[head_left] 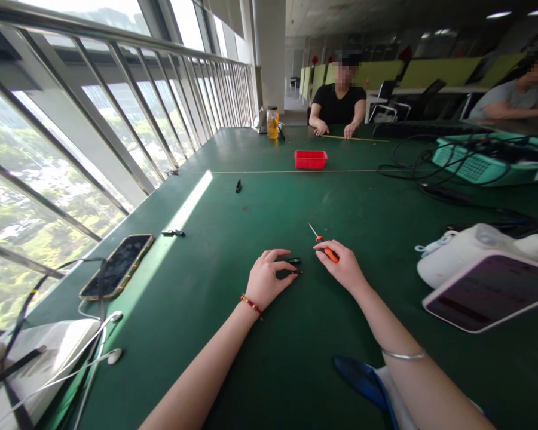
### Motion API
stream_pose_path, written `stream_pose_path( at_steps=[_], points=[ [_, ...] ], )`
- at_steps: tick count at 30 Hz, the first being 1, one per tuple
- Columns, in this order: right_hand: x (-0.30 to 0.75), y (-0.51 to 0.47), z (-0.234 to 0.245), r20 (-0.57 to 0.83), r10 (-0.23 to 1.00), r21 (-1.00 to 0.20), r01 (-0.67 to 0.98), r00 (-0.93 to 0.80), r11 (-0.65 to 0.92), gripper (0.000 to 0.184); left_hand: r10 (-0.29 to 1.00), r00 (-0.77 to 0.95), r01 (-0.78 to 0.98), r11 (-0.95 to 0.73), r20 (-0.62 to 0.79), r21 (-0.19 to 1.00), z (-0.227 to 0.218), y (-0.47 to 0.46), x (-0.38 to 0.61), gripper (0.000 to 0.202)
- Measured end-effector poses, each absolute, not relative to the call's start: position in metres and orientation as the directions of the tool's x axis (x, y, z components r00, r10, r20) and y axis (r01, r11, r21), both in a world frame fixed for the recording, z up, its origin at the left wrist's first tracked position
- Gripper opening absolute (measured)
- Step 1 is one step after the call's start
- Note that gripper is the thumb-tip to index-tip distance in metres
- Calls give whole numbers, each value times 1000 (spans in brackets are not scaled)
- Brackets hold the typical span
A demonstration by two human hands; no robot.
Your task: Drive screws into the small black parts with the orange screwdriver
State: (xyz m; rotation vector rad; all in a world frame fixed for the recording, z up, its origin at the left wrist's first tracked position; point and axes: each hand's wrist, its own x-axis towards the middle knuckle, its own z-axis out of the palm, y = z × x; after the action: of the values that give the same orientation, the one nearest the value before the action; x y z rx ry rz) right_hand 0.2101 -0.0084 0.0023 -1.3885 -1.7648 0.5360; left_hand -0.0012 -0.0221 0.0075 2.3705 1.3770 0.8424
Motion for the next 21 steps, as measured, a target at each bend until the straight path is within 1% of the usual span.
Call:
stream_pose_path(
  at_steps=[2, 5, 10, 14, 19, 21],
  points=[
    [210, -6, 1, 326, 942, -731, 610, -82, 306, 18, 868, 390, 709, -496, 307, 502, 8, -20, 1, 9],
    [209, -6, 1, 320, 943, -723, 619, -94, 307, 19, 880, 381, 727, -475, 284, 497, 9, -16, 7, 10],
    [209, -8, 2, 315, 944, -729, 612, -99, 307, 18, 911, 288, 762, -405, 296, 506, 9, -17, 3, 10],
    [210, -8, 2, 311, 943, -718, 620, -118, 315, 19, 928, 109, 829, -283, 357, 483, 10, -23, -45, 15],
    [210, -7, 1, 308, 942, -712, 626, -130, 319, 19, 910, -191, 902, 16, 367, 431, 12, -31, -133, 23],
    [210, -7, 1, 299, 945, -714, 626, -131, 313, 19, 899, -234, 903, 60, 369, 426, 12, -36, -154, 25]
  ],
)
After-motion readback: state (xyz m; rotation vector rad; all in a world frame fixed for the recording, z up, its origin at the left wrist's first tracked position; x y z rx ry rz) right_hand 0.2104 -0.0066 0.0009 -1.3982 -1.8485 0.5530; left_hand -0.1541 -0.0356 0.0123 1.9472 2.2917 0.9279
